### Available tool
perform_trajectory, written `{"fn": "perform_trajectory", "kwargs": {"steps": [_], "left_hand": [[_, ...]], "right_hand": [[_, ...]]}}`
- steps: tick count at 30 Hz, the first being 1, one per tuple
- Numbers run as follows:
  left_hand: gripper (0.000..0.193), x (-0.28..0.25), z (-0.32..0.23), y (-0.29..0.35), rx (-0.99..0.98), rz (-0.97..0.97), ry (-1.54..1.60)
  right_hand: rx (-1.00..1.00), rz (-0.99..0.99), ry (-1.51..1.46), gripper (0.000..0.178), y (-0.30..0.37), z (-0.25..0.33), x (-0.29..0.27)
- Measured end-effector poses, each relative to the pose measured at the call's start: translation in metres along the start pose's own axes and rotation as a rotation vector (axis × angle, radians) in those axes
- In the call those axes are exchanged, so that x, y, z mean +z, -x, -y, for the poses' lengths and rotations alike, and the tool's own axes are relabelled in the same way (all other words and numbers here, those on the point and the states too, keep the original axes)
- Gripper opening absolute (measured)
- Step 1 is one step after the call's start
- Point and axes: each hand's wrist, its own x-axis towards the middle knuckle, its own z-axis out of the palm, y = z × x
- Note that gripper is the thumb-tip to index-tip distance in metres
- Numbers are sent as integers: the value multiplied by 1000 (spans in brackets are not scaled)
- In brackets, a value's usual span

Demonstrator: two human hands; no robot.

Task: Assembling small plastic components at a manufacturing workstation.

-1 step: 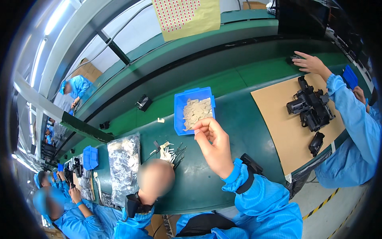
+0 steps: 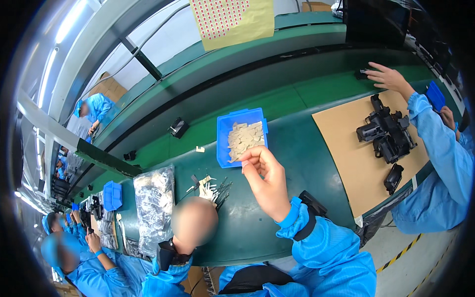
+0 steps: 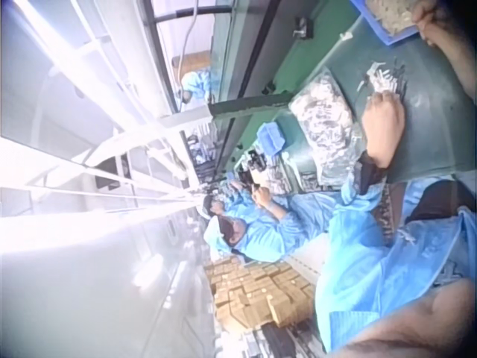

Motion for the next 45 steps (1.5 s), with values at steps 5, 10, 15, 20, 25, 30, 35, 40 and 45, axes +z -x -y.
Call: {"fn": "perform_trajectory", "kwargs": {"steps": [5, 10, 15, 20, 25, 30, 35, 40, 45], "left_hand": [[11, 5, -1, -1, 20, -2, -43], [9, 5, 0, 1, 14, -2, -94], [9, -9, 10, 3, -25, 39, 73], [11, -58, 5, -14, -81, -223, 532], [13, -44, -1, -41, 44, -161, 1205], [14, -10, 9, -57, 250, -233, 1356], [17, 10, 16, -60, 357, -307, 1427], [13, 6, 15, -58, 326, -252, 1482], [11, 4, 17, -56, 334, -211, 1400]], "right_hand": [[-2, 2, -6, 8, 0, 0, 1], [0, 7, -3, 8, 0, -2, 1], [-1, 2, -2, 8, -2, -4, 1], [-6, 146, 156, 8, -2, -12, -2], [108, 491, 22, 18, 2, 0, 1], [329, 678, -322, 19, 0, 1, 0], [397, 645, -323, 22, 2, 1, 0], [423, 561, -256, 23, 1, 6, 1], [438, 506, -183, 23, 2, 6, 4]]}}
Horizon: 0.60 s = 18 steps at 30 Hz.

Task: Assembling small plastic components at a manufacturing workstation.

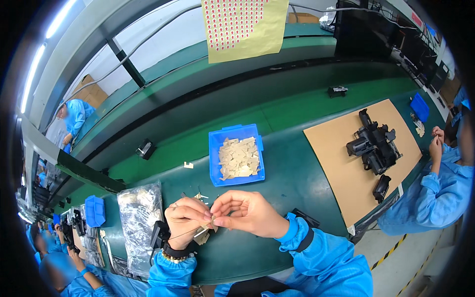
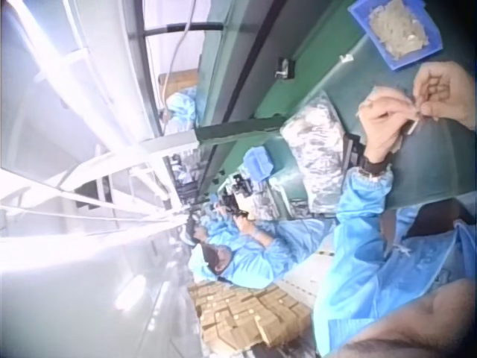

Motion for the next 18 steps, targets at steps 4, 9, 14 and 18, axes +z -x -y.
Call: {"fn": "perform_trajectory", "kwargs": {"steps": [4, 9, 14, 18], "left_hand": [[12, 0, 2, 1, -6, 16, 18], [13, 2, 4, 5, -75, -74, -8], [15, 6, 9, 4, -108, -132, -8], [14, 7, 17, 7, -168, -239, -56]], "right_hand": [[-31, 16, 34, 21, -1, -4, -3], [-113, 4, 74, 18, 1, -6, 1], [-189, -140, 256, 13, -1, -13, -1], [-265, -154, 361, 9, -6, -14, 2]]}}
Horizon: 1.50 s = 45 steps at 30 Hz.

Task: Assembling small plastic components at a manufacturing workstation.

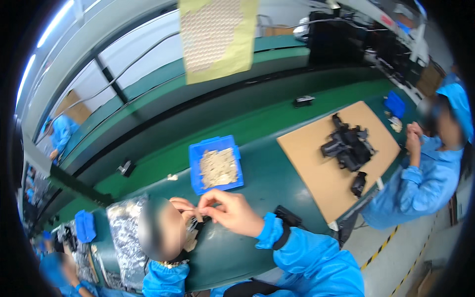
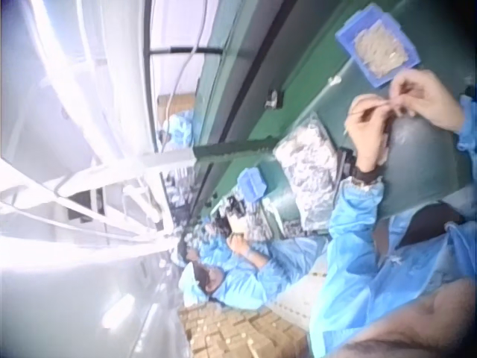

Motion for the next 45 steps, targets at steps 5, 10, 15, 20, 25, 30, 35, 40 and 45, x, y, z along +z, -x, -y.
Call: {"fn": "perform_trajectory", "kwargs": {"steps": [5, 10, 15, 20, 25, 30, 35, 40, 45], "left_hand": [[8, 5, -1, 0, -175, -147, 228], [11, 7, -3, 3, 47, -81, -42], [13, 5, -3, 4, 74, -97, -105], [12, 6, 1, 3, -12, -113, -28], [12, 7, -4, 2, 14, -97, -55], [13, 5, -3, 1, 53, -58, -122], [13, 6, -6, 2, 47, -63, -116], [13, 6, -4, 2, 49, -73, -104], [12, 7, -4, 2, 33, -85, -93]], "right_hand": [[-28, -84, 7, 11, -12, -13, -11], [40, 159, -192, 25, -7, -13, -3], [29, 135, -257, 20, -8, -18, 3], [52, 126, -313, 16, -9, -23, -2], [46, 127, -264, 14, -10, -24, -3], [23, 97, -271, 15, -10, -23, -1], [8, 130, -236, 16, -11, -27, -3], [-4, 90, -205, 15, -8, -26, 1], [-25, 40, -135, 13, -6, -22, 3]]}}
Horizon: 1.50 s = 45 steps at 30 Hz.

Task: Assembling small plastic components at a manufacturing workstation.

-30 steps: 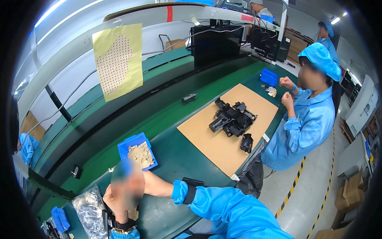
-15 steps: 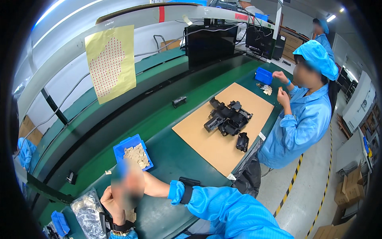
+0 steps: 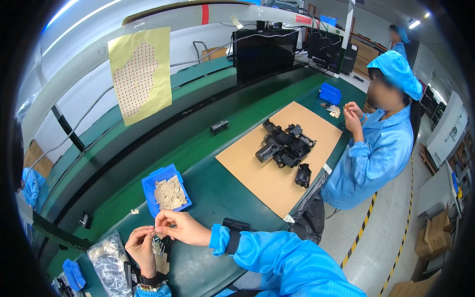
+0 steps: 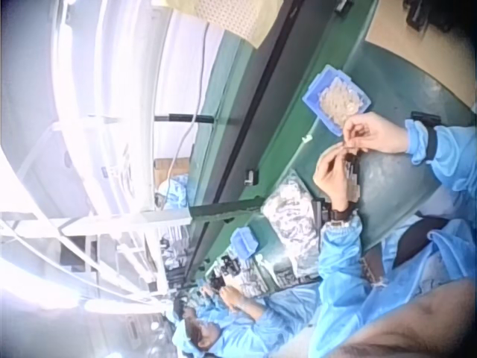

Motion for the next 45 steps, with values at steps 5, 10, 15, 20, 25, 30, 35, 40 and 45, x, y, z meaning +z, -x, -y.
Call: {"fn": "perform_trajectory", "kwargs": {"steps": [5, 10, 15, 20, 25, 30, 35, 40, 45], "left_hand": [[10, -6, 10, 0, 4, 13, 10], [5, 0, 4, -8, -213, -130, 187], [6, 0, 4, -10, -237, -110, 188], [7, -8, 6, -7, -267, -121, 167], [9, 0, 11, -5, -178, -176, 197], [12, -5, 17, -6, -91, -110, 264], [11, -5, 7, -4, -150, -159, 258], [8, -1, 2, 5, -243, -49, 321], [8, -1, -18, 3, -429, 239, 463]], "right_hand": [[49, -40, 73, 9, 0, 10, 6], [-393, -411, 632, 11, -21, 20, -22], [-545, -539, 1217, 29, -34, 46, -45], [-331, -899, 1770, 29, 14, 115, -116], [306, -1151, 2115, 28, 75, 124, -246], [377, -1173, 2146, 23, 89, 116, -274], [-201, -1229, 1977, 16, 62, 128, -234], [-265, -801, 868, 25, 19, 119, -122], [68, -337, 282, 37, -10, 79, -33]]}}
